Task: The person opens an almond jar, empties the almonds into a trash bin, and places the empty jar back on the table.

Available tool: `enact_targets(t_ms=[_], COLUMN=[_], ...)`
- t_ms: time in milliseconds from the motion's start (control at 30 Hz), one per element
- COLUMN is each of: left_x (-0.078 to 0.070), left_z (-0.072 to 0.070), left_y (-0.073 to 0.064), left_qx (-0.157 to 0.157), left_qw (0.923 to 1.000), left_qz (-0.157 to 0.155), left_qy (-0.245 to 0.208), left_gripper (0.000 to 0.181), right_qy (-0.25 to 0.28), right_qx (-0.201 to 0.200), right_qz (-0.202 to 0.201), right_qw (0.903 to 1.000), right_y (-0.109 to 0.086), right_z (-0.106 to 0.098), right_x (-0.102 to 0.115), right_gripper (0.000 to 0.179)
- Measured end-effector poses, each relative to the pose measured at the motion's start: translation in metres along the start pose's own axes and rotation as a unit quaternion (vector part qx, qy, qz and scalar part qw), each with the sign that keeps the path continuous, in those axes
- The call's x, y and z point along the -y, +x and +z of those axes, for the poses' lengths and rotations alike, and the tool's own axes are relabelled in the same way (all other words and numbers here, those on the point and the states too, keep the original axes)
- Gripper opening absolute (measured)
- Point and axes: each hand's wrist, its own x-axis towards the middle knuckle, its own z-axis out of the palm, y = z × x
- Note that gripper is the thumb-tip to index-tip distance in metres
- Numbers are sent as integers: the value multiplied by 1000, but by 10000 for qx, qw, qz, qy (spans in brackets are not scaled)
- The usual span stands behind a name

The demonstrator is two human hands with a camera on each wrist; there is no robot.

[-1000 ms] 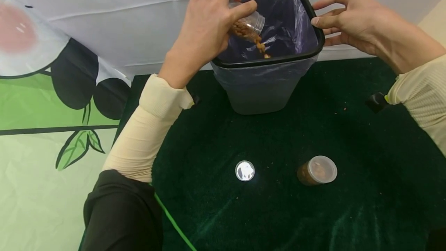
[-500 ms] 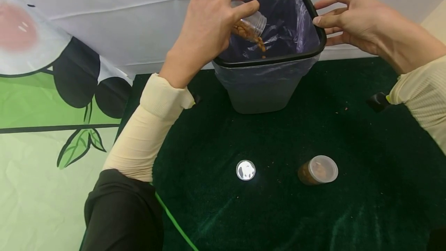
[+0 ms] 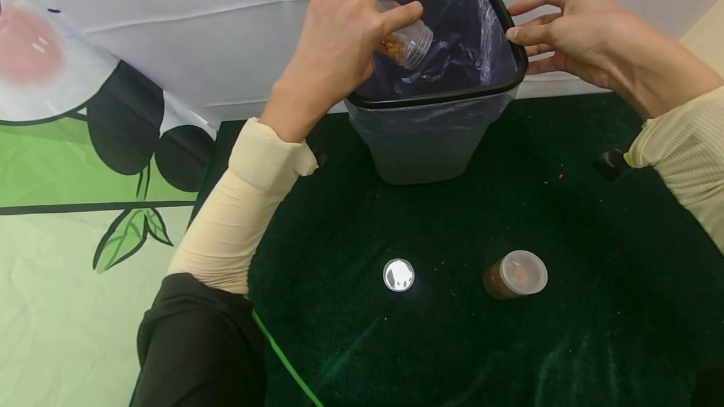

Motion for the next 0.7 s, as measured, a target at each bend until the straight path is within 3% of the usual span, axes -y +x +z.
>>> enact_targets(t_ms=[700], left_x=[-6], left_z=[-7], left_y=[4], left_qx=[280], left_qw=[9993], left_qz=[77], left_qy=[236], left_gripper=[49], right_qy=[208], right_qx=[78], right_qz=[-92], right_qw=[9997], right_y=[1], right_z=[1], right_x=[0], right_gripper=[64])
